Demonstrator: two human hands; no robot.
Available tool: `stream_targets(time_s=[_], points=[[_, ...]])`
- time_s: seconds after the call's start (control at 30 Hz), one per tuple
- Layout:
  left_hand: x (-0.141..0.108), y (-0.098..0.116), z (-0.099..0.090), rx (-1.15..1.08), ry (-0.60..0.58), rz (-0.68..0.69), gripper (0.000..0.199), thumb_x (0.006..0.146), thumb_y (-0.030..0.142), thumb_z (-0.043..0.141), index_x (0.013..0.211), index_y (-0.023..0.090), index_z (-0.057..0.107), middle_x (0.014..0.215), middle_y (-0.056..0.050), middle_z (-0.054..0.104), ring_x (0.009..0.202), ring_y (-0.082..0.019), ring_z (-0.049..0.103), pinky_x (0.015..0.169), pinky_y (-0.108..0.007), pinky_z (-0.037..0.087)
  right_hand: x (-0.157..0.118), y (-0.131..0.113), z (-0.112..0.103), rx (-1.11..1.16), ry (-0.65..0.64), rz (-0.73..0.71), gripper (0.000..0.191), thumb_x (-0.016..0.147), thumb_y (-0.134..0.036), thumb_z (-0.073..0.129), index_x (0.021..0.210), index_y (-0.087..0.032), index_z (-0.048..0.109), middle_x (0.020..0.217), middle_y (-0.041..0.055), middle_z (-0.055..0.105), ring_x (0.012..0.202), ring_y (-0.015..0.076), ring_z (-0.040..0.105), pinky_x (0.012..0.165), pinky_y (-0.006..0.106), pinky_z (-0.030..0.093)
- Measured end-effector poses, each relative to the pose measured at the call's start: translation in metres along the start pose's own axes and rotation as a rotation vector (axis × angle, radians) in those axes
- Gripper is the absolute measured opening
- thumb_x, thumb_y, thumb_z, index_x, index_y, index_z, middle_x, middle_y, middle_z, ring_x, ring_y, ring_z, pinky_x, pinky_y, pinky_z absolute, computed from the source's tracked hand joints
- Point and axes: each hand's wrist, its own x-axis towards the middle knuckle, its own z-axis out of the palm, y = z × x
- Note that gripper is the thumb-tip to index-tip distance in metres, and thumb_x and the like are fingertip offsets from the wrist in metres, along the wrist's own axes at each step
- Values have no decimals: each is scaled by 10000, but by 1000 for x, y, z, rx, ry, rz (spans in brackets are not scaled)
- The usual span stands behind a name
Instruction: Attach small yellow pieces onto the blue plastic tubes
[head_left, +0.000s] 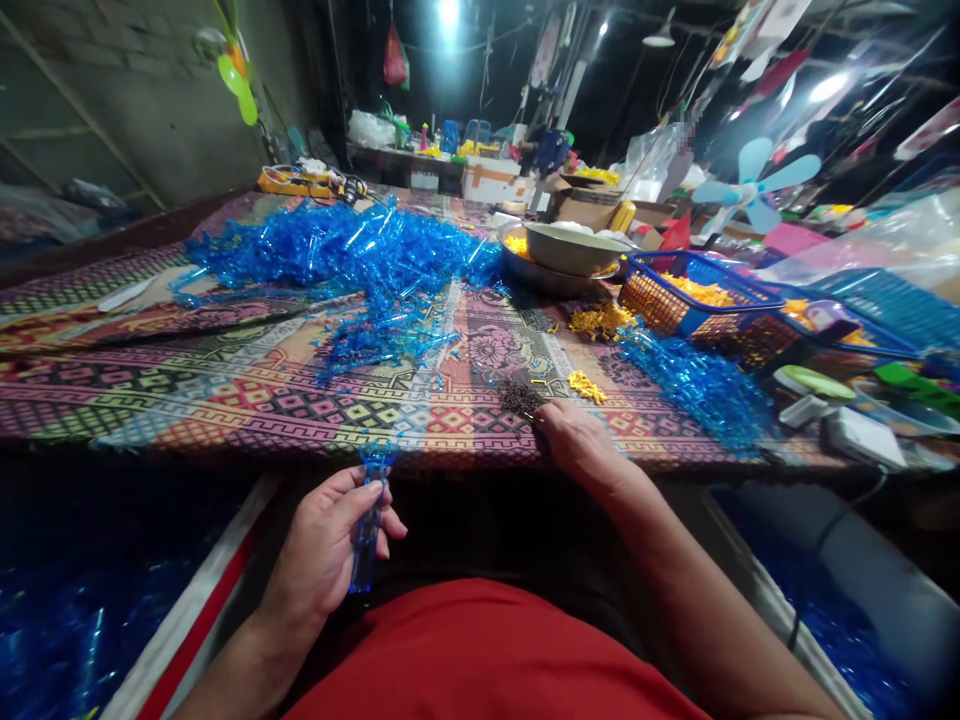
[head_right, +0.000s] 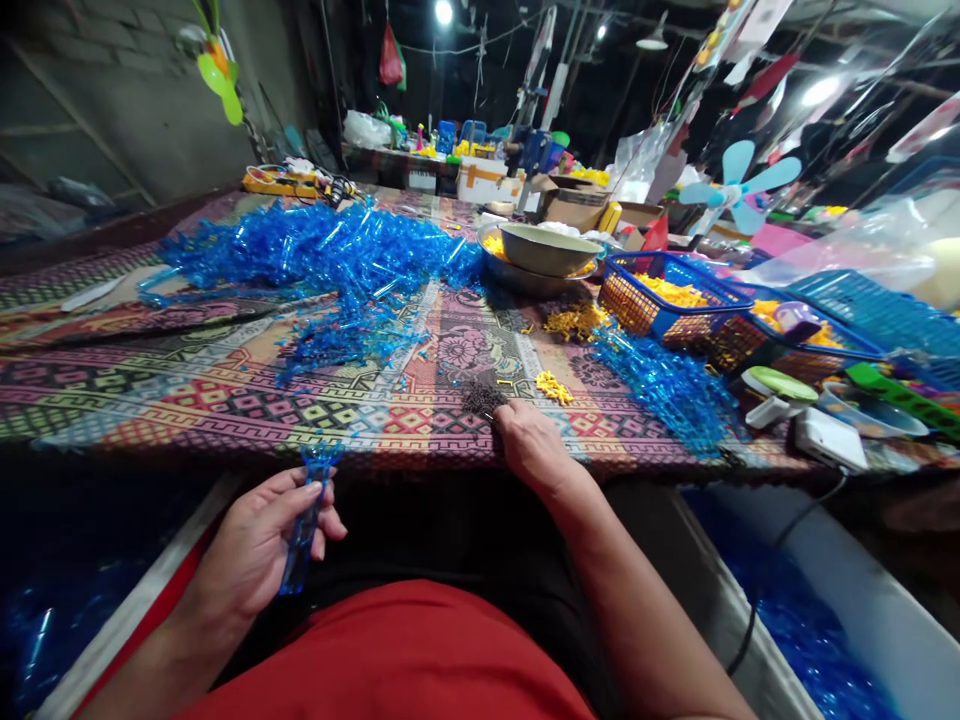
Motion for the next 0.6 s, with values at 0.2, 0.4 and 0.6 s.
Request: stream_targets(time_s=[0.2,0.4,0.6], points=[[0,1,-5,0,34,13,204,736,277,621,859,125,561,632,-19,621,479,-134,596,384,-203,417,-8,10,8,48,72,23,157,865,-110,406,872,-135,561,864,103,564,772,183,495,657,266,338],[-3,0,-8,-9,53,0,202,723,276,632,847,130,568,657,-13,617,489,-132,598,379,-204,419,-13,2,11,271,255,-78,176,907,-204,405,900,-157,574,845,82,569,774,177,527,678,269,405],[-3,-4,-9,5,38,-26,191,735,291,618,825,130,567,615,-21,623,473,-130,587,387,-203,418,-15,-30,4,375,280,-245,167,903,-191,423,892,-172,589,867,83,565,775,161,531,675,257,437]])
